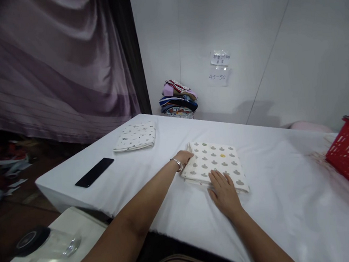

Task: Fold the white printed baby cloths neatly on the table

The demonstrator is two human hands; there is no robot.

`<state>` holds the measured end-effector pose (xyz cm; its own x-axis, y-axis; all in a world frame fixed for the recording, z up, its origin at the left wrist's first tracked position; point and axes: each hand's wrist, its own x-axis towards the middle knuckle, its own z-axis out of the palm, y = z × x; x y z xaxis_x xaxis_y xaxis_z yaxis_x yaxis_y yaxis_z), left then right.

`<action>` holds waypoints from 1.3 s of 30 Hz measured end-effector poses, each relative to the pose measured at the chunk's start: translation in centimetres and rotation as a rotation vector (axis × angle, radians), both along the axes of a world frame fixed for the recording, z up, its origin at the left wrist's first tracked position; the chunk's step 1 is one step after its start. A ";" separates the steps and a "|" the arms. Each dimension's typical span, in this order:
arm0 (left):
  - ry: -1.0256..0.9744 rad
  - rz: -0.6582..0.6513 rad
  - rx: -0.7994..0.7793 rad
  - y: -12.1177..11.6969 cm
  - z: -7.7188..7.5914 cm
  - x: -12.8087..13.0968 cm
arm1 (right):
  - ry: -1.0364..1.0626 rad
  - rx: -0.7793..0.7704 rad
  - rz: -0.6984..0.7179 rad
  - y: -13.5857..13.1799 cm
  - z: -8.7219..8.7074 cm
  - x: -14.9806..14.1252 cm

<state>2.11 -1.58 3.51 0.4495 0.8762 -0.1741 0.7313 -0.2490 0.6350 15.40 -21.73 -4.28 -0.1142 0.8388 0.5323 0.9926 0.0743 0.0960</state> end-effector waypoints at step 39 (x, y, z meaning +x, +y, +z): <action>-0.122 0.253 0.012 0.0 -1.2 -0.4 | 0.019 -0.002 0.000 0.1 0.0 0.0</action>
<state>1.73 -1.61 2.29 0.2336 0.9648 -0.1210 0.6893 -0.0765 0.7204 15.41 -21.66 -4.29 -0.1046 0.8401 0.5323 0.9942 0.0749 0.0772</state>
